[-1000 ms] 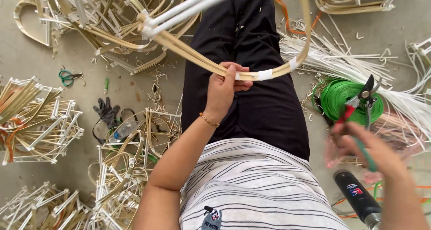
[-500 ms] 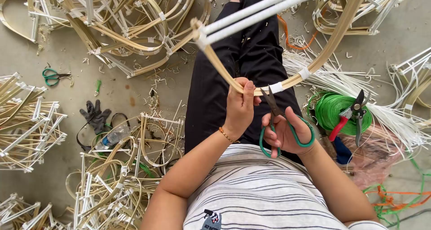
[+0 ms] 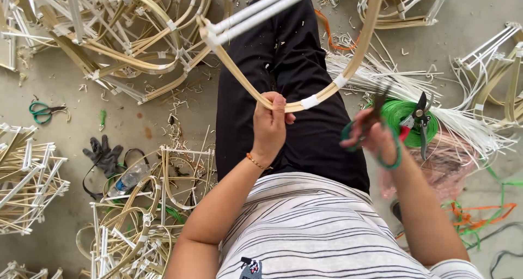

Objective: The person is assembling bamboo or wood furniture frames using clippers and zip ties.

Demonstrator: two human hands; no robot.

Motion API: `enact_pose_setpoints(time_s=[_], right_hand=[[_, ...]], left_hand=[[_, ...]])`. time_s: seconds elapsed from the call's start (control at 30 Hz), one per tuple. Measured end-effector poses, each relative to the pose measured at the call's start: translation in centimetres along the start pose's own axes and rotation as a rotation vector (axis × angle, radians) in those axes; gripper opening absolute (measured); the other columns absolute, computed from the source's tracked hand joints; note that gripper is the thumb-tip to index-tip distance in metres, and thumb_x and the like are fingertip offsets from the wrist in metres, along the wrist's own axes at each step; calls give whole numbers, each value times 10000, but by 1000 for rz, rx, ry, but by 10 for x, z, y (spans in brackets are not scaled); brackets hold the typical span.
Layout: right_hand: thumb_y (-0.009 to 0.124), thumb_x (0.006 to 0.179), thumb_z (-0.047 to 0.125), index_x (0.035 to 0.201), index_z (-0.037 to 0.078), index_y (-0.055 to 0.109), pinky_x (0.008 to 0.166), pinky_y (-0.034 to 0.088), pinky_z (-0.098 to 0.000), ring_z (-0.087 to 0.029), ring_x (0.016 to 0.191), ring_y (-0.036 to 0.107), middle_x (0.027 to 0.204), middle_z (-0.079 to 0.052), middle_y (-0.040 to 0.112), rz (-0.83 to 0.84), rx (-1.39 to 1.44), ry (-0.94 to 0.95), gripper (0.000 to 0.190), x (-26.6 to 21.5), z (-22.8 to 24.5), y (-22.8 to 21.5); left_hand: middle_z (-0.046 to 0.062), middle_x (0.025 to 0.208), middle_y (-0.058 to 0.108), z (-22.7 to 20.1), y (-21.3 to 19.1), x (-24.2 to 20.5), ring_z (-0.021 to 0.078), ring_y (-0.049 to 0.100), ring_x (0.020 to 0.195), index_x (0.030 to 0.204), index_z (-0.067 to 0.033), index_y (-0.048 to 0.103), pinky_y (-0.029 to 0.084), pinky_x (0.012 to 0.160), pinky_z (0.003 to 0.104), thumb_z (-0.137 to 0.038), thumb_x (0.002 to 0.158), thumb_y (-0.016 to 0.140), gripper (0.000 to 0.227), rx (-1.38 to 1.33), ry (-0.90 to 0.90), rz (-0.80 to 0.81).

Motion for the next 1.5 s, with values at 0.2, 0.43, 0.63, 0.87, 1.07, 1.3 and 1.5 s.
enact_pose_setpoints(time_s=[0.2, 0.43, 0.63, 0.87, 1.07, 1.3, 1.5], right_hand=[[741, 921, 340, 1429, 64, 546, 850, 526, -456, -273, 970, 609, 1099, -161, 599, -459, -1073, 286, 610, -6, -62, -153], [588, 981, 104, 1534, -42, 286, 877, 419, -298, -204, 1120, 494, 1419, -134, 407, -235, -745, -85, 646, 23, 8, -59], [511, 1129, 168, 1489, -18, 483, 820, 534, -274, -135, 947, 630, 1288, -129, 619, -210, -325, -232, 407, 34, 63, -9], [476, 1139, 224, 1438, 2, 518, 775, 540, -245, -110, 881, 636, 1221, -127, 654, -221, -162, -167, 375, 32, 47, -1], [470, 1139, 242, 1296, 15, 569, 754, 536, -242, -113, 895, 629, 1175, -119, 646, -231, -238, -147, 293, 29, 36, 0], [448, 1097, 226, 1171, 72, 522, 681, 538, -229, -103, 756, 620, 1117, -83, 664, -52, -219, -67, 186, 25, 16, 15], [567, 1035, 152, 1119, 63, 536, 604, 485, -214, -76, 669, 568, 933, -36, 632, -52, -478, -20, 126, -5, 20, 44]], left_hand=[[5, 751, 616, 12, -6, 9, 64, 645, 582, 964, -39, 547, 565, 531, 206, -285, 1099, 481, 288, 52, -109, 47], [97, 896, 567, -26, -3, -12, 140, 624, 606, 944, -19, 551, 529, 551, 256, -214, 1089, 555, 243, 386, 51, 106], [129, 954, 584, -94, 29, -53, 298, 629, 789, 1001, -6, 545, 547, 687, 356, -59, 934, 696, 174, 661, 481, 329], [115, 893, 584, -102, 28, -64, 271, 624, 688, 958, -4, 548, 542, 612, 345, -57, 901, 726, 194, 759, 461, 385], [104, 863, 586, -94, 18, -61, 277, 619, 656, 916, -25, 552, 529, 586, 359, -115, 939, 718, 190, 730, 379, 366], [91, 728, 644, -58, -31, -25, 267, 644, 663, 981, -48, 633, 517, 634, 370, -305, 1029, 642, 261, 764, 40, 168], [73, 967, 713, -107, -48, 24, 163, 725, 851, 1379, -12, 517, 580, 772, 295, -233, 1077, 572, 378, 452, 220, -47]])
Point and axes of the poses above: each hand's wrist, its own x-axis towards the middle knuckle, its own y-axis out of the palm, z = x × y, the point moved 9 cm from there along x, towards the middle knuckle
